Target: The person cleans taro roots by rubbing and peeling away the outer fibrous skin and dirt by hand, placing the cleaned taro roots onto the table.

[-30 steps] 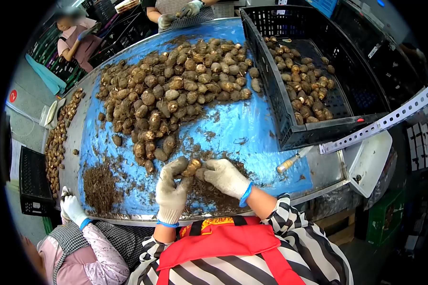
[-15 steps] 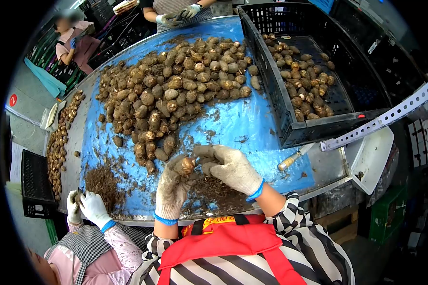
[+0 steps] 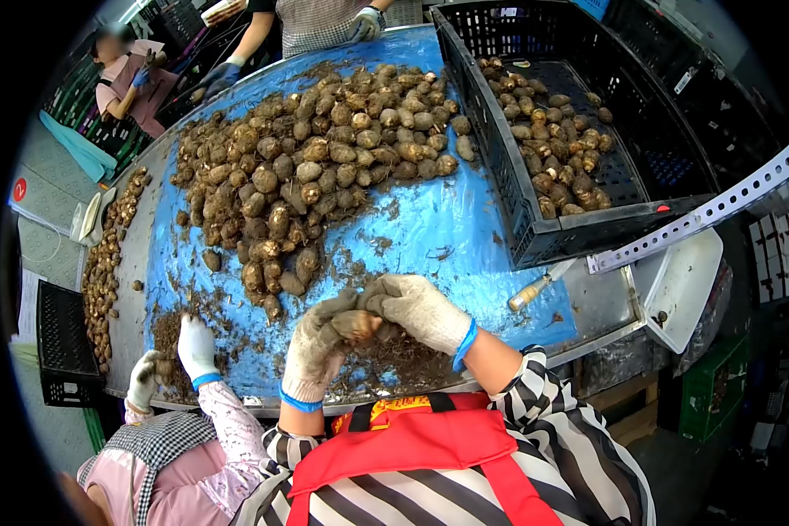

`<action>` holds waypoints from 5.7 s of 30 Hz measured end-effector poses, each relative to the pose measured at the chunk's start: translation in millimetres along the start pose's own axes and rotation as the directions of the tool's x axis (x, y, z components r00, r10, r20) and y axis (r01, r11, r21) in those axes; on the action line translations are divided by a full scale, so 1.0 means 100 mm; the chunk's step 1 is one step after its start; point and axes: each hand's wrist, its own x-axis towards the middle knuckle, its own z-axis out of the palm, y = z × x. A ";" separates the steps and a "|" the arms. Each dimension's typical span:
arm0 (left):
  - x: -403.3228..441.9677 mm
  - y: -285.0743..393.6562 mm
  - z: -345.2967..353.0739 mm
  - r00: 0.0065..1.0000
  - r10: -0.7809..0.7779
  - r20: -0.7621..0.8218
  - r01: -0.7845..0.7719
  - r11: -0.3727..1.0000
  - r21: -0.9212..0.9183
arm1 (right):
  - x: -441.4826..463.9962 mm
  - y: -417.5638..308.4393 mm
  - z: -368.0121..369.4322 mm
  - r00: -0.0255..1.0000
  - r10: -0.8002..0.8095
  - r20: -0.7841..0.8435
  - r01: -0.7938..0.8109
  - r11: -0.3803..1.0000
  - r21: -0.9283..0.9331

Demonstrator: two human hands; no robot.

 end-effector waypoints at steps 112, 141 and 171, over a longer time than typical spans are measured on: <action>0.10 -0.02 0.05 1.000 -0.001 -0.004 0.002 0.991 0.132 | 0.02 0.14 0.06 0.946 -0.227 -0.230 0.156 0.944 -0.292; 0.12 0.00 0.04 0.994 0.039 0.104 -0.022 0.987 -0.162 | 0.17 0.18 -0.14 0.803 -0.558 -0.212 0.196 0.582 -0.789; 0.18 -0.04 0.05 0.989 0.109 0.100 -0.097 0.988 -0.118 | -0.05 0.08 -0.05 0.835 -0.548 0.047 0.443 0.618 -0.650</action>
